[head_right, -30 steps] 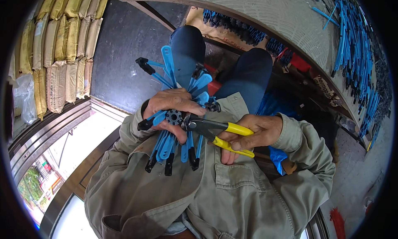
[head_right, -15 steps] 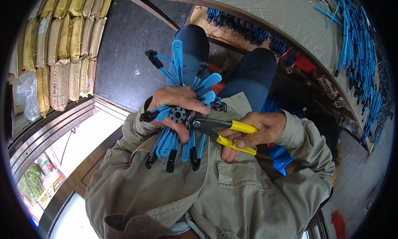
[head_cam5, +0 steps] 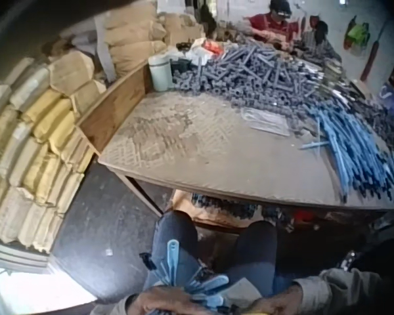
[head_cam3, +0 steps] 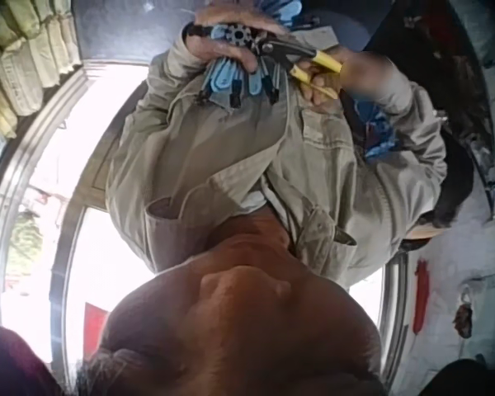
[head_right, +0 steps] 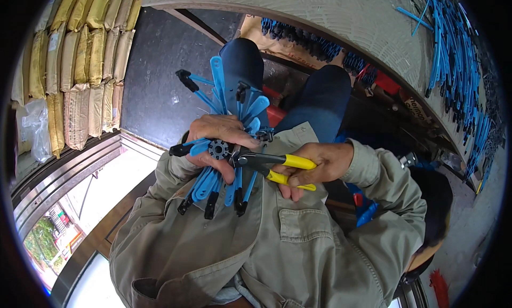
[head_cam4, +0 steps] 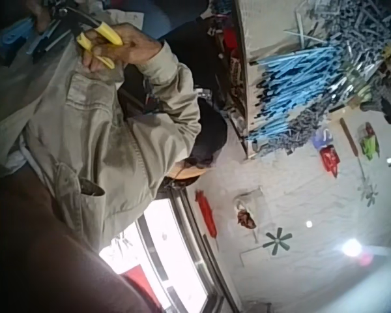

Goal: The person assembles blue plastic components onto a metal pin frame by hand at a production workstation.

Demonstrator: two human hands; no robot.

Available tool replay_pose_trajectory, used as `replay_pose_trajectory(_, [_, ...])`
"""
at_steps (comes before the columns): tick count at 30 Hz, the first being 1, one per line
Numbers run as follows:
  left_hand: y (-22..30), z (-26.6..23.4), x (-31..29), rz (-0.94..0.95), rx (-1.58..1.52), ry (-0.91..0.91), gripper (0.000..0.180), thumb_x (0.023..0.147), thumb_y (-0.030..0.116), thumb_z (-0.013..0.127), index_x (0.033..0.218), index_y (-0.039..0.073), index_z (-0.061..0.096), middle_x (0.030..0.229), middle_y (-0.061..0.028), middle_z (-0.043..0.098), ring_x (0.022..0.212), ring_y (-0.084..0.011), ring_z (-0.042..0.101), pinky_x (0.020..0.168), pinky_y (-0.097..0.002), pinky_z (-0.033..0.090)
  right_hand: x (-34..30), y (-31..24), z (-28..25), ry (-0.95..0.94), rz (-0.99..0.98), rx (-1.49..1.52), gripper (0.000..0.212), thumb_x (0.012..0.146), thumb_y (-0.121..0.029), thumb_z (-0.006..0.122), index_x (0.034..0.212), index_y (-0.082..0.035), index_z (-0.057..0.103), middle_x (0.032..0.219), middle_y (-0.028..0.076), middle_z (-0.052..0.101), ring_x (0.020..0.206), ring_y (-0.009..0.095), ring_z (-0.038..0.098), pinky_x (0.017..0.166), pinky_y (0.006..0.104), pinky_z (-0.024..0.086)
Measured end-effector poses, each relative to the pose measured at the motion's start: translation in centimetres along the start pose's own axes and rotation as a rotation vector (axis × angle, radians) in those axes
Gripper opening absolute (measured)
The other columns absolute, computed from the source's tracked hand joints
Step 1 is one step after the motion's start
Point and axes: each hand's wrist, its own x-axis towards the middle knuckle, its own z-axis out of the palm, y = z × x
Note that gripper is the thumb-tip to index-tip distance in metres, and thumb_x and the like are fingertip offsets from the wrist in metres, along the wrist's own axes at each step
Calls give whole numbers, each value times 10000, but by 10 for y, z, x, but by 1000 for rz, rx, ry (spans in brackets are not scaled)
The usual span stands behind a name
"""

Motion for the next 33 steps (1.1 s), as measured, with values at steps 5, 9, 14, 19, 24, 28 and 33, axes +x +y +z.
replay_pose_trajectory(5, [0, -1, 1, 52, 10, 9, 664, 464, 393, 790, 1011, 40, 656, 855, -64, 669, 699, -197, 604, 622, -300, 440, 9, 13, 6, 34, -87, -28, 298, 932, -240, 493, 1038, 33, 549, 834, 60, 604, 719, 115, 610, 633, 240, 488])
replay_pose_trajectory(9, [-2, 0, 1, 54, -13, -12, 632, 490, 323, 806, 1042, 59, 644, 925, -54, 669, 756, -193, 625, 656, -285, 458, 14, 21, 11, 67, -195, -27, 305, 938, -268, 477, 987, 25, 550, 794, 51, 593, 675, 98, 585, 598, 234, 466])
replay_pose_trajectory(14, [-7, 4, 0, 38, -48, 52, 681, 479, 483, 746, 962, 8, 670, 794, -79, 669, 667, -196, 597, 604, -294, 451, 20, 33, 30, 190, -310, 39, 279, 939, -254, 479, 997, 15, 522, 754, 37, 562, 625, 82, 523, 576, 235, 423])
replay_pose_trajectory(19, [-3, -3, -1, 18, -79, -81, 622, 501, 261, 839, 1052, 66, 626, 980, -74, 667, 839, -223, 644, 707, -290, 484, 16, 32, 46, 324, -348, -71, 253, 937, -234, 485, 1007, 8, 500, 723, 23, 534, 611, 73, 483, 579, 239, 405])
replay_pose_trajectory(24, [0, 3, -3, 17, -43, 3, 673, 479, 466, 752, 962, 5, 668, 842, -79, 673, 733, -203, 602, 640, -305, 469, 13, 27, 54, 362, -277, -85, 231, 933, -228, 495, 993, -6, 499, 704, 10, 523, 592, 56, 475, 546, 227, 394])
replay_pose_trajectory(28, [2, 4, -5, 13, -30, 2, 672, 469, 447, 762, 967, 7, 665, 859, -79, 675, 754, -207, 603, 651, -310, 472, 13, 25, 56, 379, -242, -112, 220, 932, -230, 499, 981, -15, 503, 698, 4, 524, 577, 50, 479, 522, 217, 387])
replay_pose_trajectory(33, [-3, 4, -11, 90, -17, 42, 662, 470, 424, 782, 971, 9, 661, 859, -79, 672, 739, -211, 607, 650, -311, 472, 17, 26, 59, 421, -211, -154, 212, 931, -226, 502, 978, -19, 506, 697, 3, 528, 575, 41, 486, 512, 212, 387])
